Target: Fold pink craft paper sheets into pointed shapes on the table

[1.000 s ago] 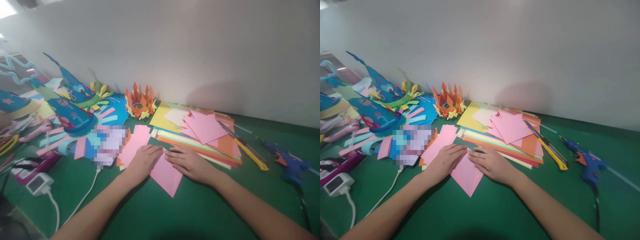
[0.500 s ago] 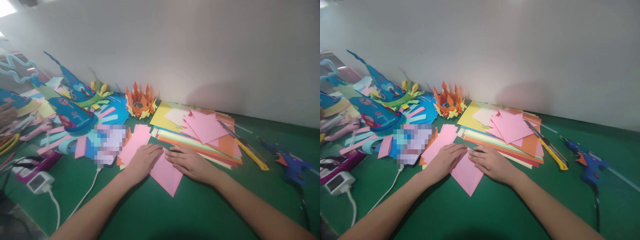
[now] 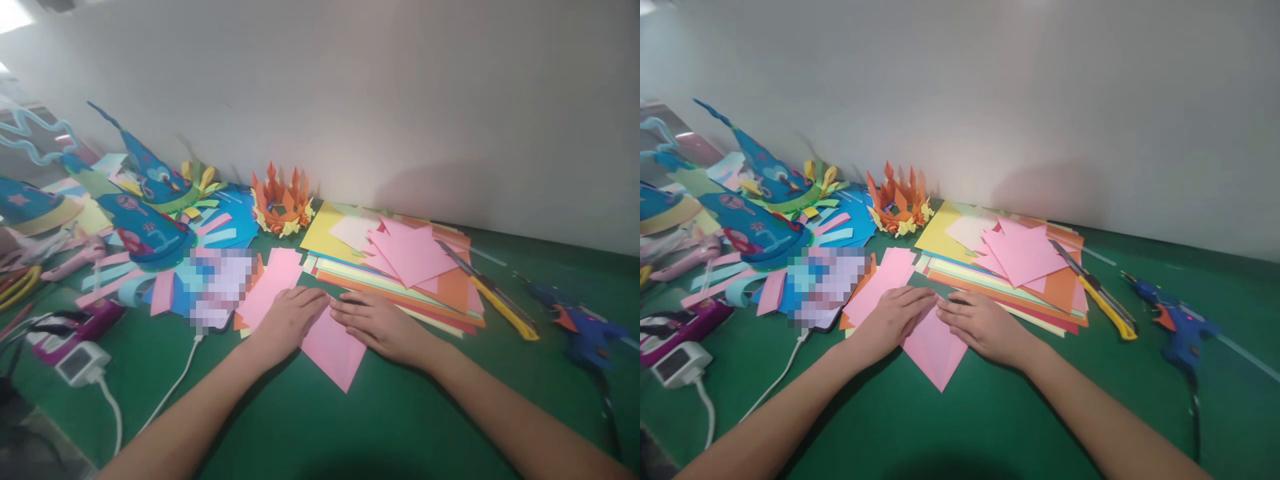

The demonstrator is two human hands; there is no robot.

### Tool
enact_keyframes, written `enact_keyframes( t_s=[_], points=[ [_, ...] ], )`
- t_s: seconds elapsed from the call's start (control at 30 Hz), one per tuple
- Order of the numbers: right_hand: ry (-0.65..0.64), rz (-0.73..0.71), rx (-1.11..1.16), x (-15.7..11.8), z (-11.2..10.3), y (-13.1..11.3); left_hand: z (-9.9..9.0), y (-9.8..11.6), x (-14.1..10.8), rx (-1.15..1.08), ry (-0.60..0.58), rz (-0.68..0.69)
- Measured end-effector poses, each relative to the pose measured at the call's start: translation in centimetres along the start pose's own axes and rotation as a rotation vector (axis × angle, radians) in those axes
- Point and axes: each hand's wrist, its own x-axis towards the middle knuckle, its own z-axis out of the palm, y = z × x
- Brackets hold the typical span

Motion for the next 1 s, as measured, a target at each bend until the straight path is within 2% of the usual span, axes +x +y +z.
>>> enact_keyframes(
  t_s=[0.17, 0.47, 0.77, 1.0],
  points=[
    [-0.004, 0.005, 0.01, 0.16, -0.23, -0.17, -0.35, 0.28, 0.06, 0.033, -0.061, -0.014],
    [0.017, -0.014, 0.008, 0.11, -0.02, 0.06, -0.52, 0.49, 0.22, 0.06, -0.084, -0.019],
    [0.005, 0.025, 0.018, 0.46, -0.73, -0.47, -0.33, 0.22, 0.12, 0.048, -0.074, -0.007],
    [0.001, 0.018, 0.021, 0.48, -0.71, -0.27, -0.38, 0.58, 0.21, 0.087, -0.133, -0.011]
  ],
)
